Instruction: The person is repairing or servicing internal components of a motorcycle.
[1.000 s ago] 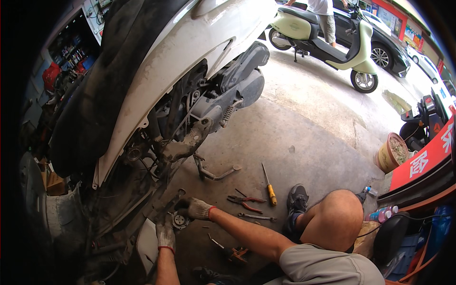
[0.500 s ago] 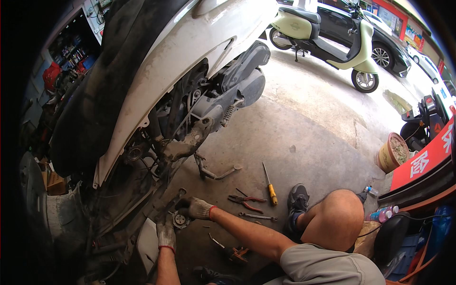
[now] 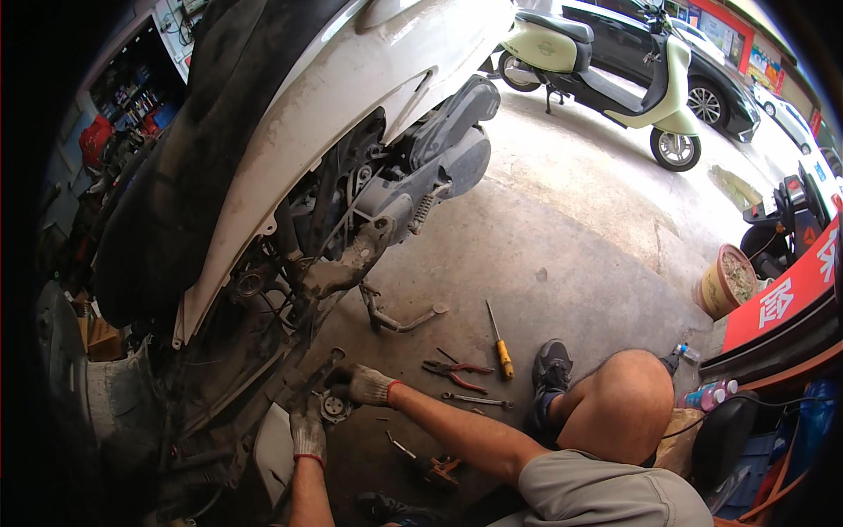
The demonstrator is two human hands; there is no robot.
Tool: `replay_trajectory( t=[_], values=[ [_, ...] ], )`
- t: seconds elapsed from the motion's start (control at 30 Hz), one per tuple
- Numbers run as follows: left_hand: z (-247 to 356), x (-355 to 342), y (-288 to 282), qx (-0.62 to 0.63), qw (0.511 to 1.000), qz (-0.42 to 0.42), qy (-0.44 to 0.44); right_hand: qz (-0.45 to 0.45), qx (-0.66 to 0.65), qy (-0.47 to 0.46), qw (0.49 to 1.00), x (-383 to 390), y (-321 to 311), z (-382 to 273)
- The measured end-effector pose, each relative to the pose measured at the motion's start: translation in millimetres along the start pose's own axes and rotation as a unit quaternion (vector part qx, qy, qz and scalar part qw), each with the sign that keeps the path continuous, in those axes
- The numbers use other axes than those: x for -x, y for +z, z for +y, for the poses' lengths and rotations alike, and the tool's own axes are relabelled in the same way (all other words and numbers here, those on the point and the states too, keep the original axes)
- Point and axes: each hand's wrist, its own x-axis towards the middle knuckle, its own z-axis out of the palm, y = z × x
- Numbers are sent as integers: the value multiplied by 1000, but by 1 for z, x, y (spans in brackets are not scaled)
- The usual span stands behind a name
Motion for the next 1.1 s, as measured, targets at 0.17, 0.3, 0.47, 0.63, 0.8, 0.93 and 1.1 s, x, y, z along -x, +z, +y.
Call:
replay_trajectory(
  t=[0.17, 0.3, 0.47, 0.63, 0.8, 0.93, 1.1],
  values=[
    [6, 2, 1, 3, 1000, -11, -12, 6, 13, -8, 1000, -1, 0, 1],
    [8, 3, 2, -6, 1000, -6, -18, 14, 8, -8, 1000, -4, 2, 7],
    [2, -2, -1, -14, 1000, -24, -9, 12, 27, -13, 999, -4, 0, 9],
    [-3, -7, -6, -7, 1000, -21, 3, -6, -2, 22, 1000, 0, 1, -6],
    [5, -2, 4, 14, 1000, -7, 14, 0, 43, -22, 999, 0, 3, -5],
    [4, -4, -2, -7, 999, -31, 13, 8, 75, -39, 996, 2, 5, -9],
    [10, 2, 0, -19, 999, -30, 21, 14, 67, -20, 997, 2, 5, -10]
  ],
)
